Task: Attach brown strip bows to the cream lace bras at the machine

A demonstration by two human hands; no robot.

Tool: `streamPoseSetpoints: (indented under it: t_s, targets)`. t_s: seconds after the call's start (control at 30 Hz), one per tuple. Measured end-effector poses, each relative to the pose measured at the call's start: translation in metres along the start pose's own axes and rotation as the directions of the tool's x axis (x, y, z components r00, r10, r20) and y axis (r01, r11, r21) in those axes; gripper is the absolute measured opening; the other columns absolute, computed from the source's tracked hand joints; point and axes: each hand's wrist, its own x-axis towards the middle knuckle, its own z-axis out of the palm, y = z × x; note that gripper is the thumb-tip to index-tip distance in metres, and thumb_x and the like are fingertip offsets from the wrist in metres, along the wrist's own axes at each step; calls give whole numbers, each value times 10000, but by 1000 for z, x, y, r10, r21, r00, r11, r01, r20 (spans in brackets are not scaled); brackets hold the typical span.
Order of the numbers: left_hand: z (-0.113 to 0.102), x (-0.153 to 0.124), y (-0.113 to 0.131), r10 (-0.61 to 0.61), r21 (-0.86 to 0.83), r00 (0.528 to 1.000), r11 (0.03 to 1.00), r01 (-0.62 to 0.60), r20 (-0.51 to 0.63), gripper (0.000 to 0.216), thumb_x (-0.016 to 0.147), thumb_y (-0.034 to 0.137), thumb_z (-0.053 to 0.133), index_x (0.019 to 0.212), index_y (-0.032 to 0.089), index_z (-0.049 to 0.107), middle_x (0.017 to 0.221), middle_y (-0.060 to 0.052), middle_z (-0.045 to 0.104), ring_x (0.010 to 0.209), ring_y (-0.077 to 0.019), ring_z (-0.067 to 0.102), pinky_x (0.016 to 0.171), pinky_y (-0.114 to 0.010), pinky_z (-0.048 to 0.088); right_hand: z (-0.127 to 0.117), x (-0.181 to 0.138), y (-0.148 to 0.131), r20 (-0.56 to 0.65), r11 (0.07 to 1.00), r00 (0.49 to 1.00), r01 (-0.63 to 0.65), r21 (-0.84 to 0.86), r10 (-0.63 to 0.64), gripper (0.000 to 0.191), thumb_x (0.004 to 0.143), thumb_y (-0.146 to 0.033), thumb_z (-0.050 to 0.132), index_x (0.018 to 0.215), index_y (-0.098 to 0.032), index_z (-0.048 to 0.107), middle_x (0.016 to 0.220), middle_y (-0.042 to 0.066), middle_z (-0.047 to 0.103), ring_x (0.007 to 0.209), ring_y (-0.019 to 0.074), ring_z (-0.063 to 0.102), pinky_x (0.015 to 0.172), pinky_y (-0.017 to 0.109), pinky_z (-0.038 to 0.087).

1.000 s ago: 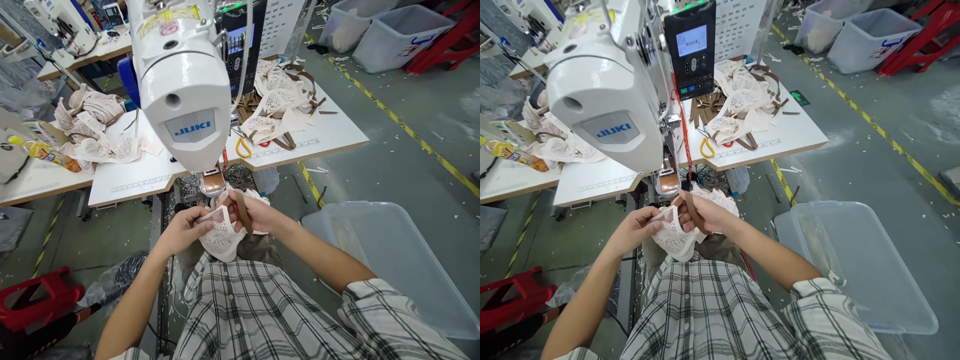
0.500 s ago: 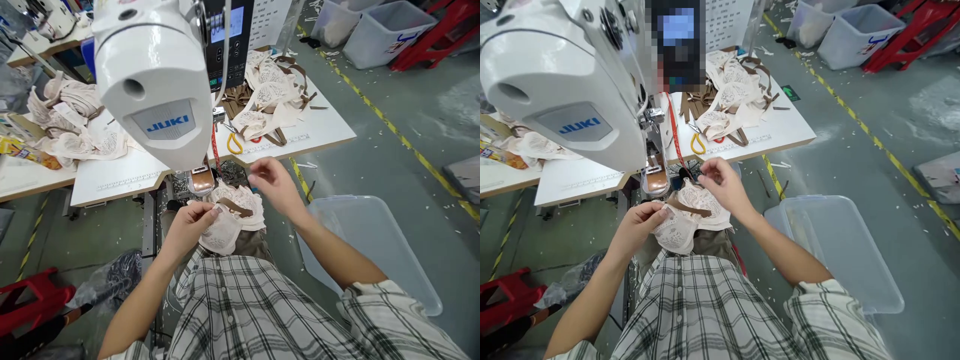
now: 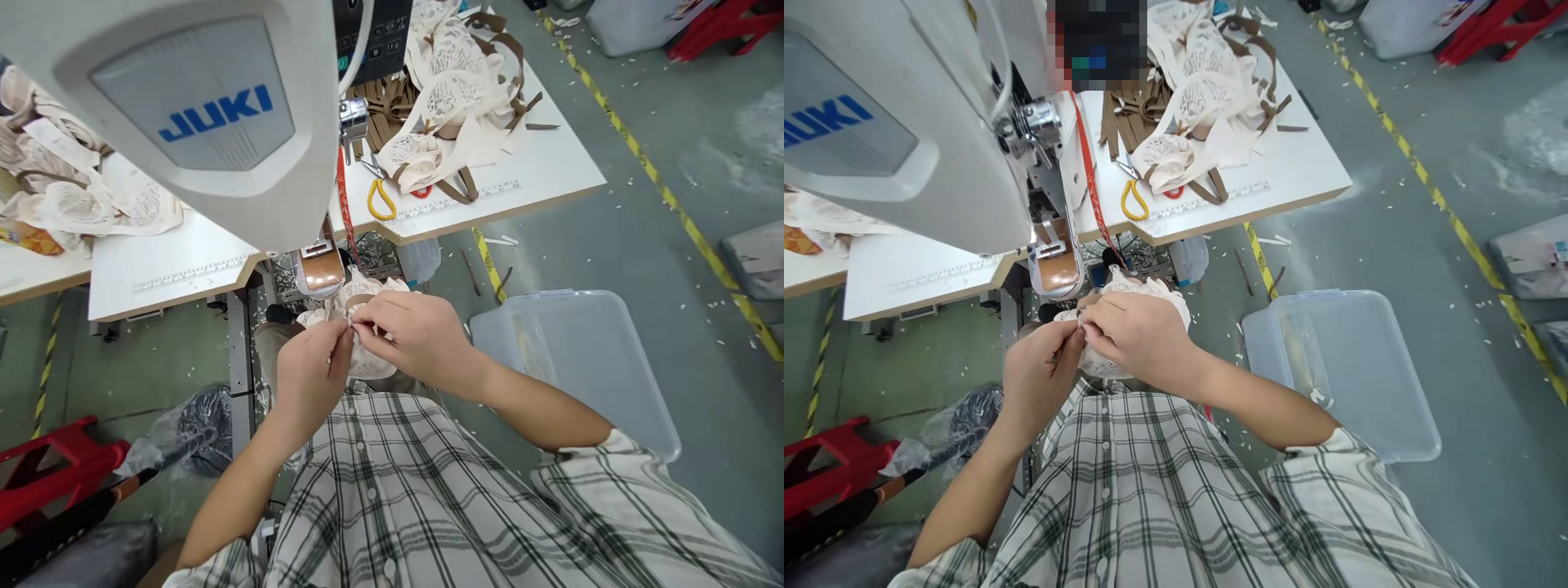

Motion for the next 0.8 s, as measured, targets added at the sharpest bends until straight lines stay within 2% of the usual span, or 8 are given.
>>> streamPoseSetpoints:
  t_s: [0.1,0.2,0.3,0.37,0.43,0.53,0.6,0.8]
  targets:
    - [3,0,-2,35,76,999,996,-35,4,273,997,264,470,878,165,695,707,-42,668,637,-151,541,586,-283,322,-1,1,0,66,999,997,-37,-8,38,222,931,-196,493,769,-169,643,724,18,650,658,125,512,601,288,307]
    - [2,2,-5,-18,-81,998,996,22,54,248,985,270,499,860,171,690,707,-28,666,638,-139,542,592,-265,345,-1,5,6,198,958,974,-155,241,108,130,831,-142,519,720,-176,578,682,-13,567,640,108,448,603,266,296]
    - [1,4,-10,-127,-364,981,915,172,145,232,958,311,551,811,178,671,662,2,633,594,-117,513,568,-237,370,-1,9,17,372,741,909,-379,554,187,118,807,-168,523,690,-184,526,640,-42,483,601,90,405,588,240,306]
    - [0,5,-12,-209,-475,962,838,269,176,239,939,336,577,776,178,654,636,12,599,572,-110,484,545,-231,368,0,9,25,466,563,858,-498,659,214,136,829,-210,504,695,-189,512,631,-49,444,574,85,375,568,234,302]
    - [1,5,-14,-258,-533,944,780,329,205,246,927,351,595,761,177,647,627,15,575,564,-106,462,533,-229,361,0,7,29,473,510,845,-529,679,248,145,841,-221,495,699,-192,503,633,-50,430,567,83,359,558,233,299]
    - [4,4,-15,-256,-584,937,733,349,238,266,924,380,611,755,178,648,624,18,561,560,-99,443,526,-226,354,0,1,26,302,711,909,-415,567,289,114,833,-177,527,719,-190,534,673,-37,504,616,95,420,593,240,329]
    - [5,4,-15,-253,-594,938,727,346,237,269,926,390,611,766,178,654,630,17,565,562,-99,444,525,-226,353,-1,-3,20,190,849,955,-290,443,227,105,846,-161,539,753,-191,578,706,-24,563,655,105,470,628,248,353]
    - [8,7,-11,-197,-521,961,809,272,196,252,940,358,586,793,169,665,645,13,583,582,-100,463,543,-225,356,2,-3,8,126,958,986,-135,252,105,135,914,-226,538,821,-191,629,762,3,639,697,122,540,660,257,378]
